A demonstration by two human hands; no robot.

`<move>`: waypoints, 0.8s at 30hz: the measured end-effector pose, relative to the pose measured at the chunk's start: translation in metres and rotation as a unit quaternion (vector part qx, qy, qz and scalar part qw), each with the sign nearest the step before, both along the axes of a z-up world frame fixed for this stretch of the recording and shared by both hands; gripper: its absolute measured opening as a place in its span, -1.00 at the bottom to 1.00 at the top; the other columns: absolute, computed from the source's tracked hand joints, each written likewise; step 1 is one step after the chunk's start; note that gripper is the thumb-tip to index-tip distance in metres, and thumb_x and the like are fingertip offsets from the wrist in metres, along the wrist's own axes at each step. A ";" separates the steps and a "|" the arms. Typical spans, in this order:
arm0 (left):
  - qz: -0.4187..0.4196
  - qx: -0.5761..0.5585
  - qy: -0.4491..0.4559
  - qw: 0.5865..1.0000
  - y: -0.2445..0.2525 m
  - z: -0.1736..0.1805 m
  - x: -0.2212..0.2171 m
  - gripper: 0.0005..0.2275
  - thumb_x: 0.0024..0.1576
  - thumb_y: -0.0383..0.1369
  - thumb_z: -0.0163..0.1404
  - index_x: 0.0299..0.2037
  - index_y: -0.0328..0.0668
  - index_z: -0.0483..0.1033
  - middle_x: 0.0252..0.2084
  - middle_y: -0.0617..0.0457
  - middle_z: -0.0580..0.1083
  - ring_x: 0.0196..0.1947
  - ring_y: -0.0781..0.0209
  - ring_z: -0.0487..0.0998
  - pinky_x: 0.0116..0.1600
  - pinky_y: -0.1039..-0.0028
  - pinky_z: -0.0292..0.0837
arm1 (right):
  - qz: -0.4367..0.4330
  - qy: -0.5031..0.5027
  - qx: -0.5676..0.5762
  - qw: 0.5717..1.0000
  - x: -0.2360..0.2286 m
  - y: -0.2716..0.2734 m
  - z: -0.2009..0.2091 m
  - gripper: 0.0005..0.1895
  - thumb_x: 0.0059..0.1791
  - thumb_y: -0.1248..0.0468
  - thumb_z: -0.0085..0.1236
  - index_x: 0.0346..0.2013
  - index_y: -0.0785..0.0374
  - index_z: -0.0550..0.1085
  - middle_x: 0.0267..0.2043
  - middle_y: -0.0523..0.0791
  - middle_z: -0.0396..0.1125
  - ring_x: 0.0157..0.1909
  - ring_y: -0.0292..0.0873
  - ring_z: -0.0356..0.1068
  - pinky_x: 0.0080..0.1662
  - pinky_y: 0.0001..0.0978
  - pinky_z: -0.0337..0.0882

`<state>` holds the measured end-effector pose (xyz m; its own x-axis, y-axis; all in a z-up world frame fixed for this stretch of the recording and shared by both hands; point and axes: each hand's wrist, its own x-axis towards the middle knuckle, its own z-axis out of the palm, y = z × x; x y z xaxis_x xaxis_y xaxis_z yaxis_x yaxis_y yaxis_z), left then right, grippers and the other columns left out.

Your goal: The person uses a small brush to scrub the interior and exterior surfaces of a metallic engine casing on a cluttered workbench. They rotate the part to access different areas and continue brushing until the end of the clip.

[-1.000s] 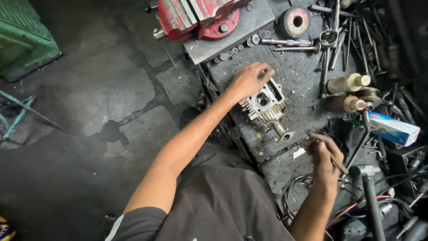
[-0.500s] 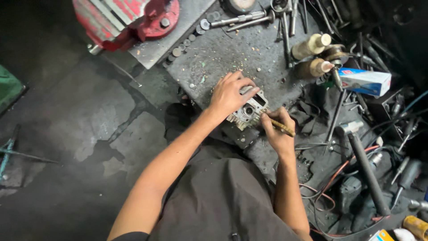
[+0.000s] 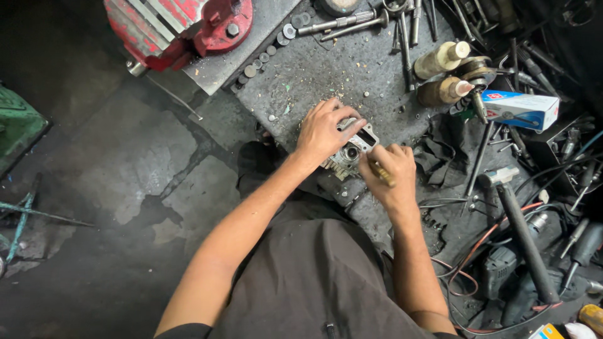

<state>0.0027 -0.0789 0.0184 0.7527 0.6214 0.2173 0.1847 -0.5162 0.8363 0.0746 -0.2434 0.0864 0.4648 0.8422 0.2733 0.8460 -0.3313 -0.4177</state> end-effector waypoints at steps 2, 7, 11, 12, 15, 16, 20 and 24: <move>0.004 0.001 -0.004 1.000 0.000 0.000 -0.001 -0.79 0.11 -0.09 0.20 -0.28 0.00 0.67 -0.27 0.02 0.48 -0.17 -0.04 0.52 -0.02 0.19 0.42 | 0.013 -0.028 -0.011 0.999 -0.007 0.002 0.003 -0.74 -0.05 0.32 0.33 -0.48 0.21 0.37 -0.49 -0.12 0.32 -0.37 -0.04 0.29 -0.15 -0.15 0.23; 0.006 -0.004 -0.007 1.000 0.000 -0.001 0.001 -0.79 0.09 -0.08 0.21 -0.29 0.02 0.68 -0.28 0.02 0.48 -0.16 -0.04 0.52 -0.02 0.19 0.42 | 0.016 -0.057 0.006 0.998 -0.018 0.007 0.008 -0.71 -0.02 0.32 0.33 -0.50 0.20 0.35 -0.50 -0.11 0.29 -0.36 -0.05 0.29 -0.13 -0.15 0.24; 0.008 -0.006 -0.011 1.000 -0.001 -0.003 -0.002 -0.78 0.08 -0.07 0.21 -0.29 0.03 0.67 -0.27 0.03 0.48 -0.15 -0.02 0.52 -0.01 0.20 0.43 | -0.004 -0.066 -0.022 0.998 -0.027 0.005 0.009 -0.69 0.00 0.30 0.34 -0.49 0.21 0.35 -0.52 -0.11 0.26 -0.35 -0.04 0.28 -0.11 -0.14 0.23; 0.007 -0.009 -0.009 1.000 -0.001 -0.003 -0.001 -0.78 0.08 -0.07 0.21 -0.29 0.03 0.67 -0.27 0.03 0.48 -0.15 -0.02 0.52 -0.01 0.20 0.42 | 0.001 -0.068 -0.011 0.998 -0.028 0.005 0.009 -0.71 0.00 0.30 0.33 -0.47 0.21 0.36 -0.49 -0.11 0.28 -0.33 -0.05 0.29 -0.10 -0.14 0.23; 0.008 -0.010 -0.009 1.000 0.001 -0.004 0.001 -0.78 0.08 -0.06 0.21 -0.29 0.03 0.67 -0.26 0.02 0.49 -0.14 -0.03 0.52 -0.01 0.19 0.42 | 0.006 -0.081 -0.011 0.997 -0.030 0.007 0.008 -0.75 0.01 0.30 0.31 -0.43 0.20 0.37 -0.44 -0.13 0.33 -0.30 -0.06 0.31 -0.10 -0.13 0.21; 0.009 -0.009 -0.011 1.000 0.000 -0.005 0.000 -0.78 0.09 -0.06 0.20 -0.28 0.03 0.67 -0.26 0.02 0.49 -0.13 -0.02 0.53 0.00 0.19 0.42 | 0.000 -0.087 -0.038 0.995 -0.033 0.005 0.008 -0.75 0.01 0.30 0.31 -0.44 0.20 0.37 -0.45 -0.12 0.33 -0.31 -0.05 0.32 -0.12 -0.12 0.19; 0.013 0.002 -0.020 1.000 -0.001 -0.006 -0.001 -0.77 0.08 -0.06 0.21 -0.29 0.02 0.67 -0.25 0.01 0.49 -0.12 -0.04 0.52 -0.01 0.19 0.42 | -0.014 -0.066 0.002 0.998 -0.041 0.007 0.004 -0.83 0.01 0.29 0.28 -0.34 0.22 0.41 -0.34 -0.11 0.38 -0.26 -0.03 0.33 -0.10 -0.12 0.19; 0.011 -0.001 -0.019 1.000 -0.001 -0.006 -0.001 -0.76 0.08 -0.05 0.20 -0.28 0.02 0.67 -0.25 0.00 0.49 -0.12 -0.04 0.52 0.00 0.18 0.42 | -0.030 -0.083 -0.022 0.996 -0.052 0.004 0.002 -0.85 0.03 0.31 0.27 -0.31 0.24 0.43 -0.35 -0.07 0.36 -0.27 -0.02 0.31 -0.10 -0.12 0.19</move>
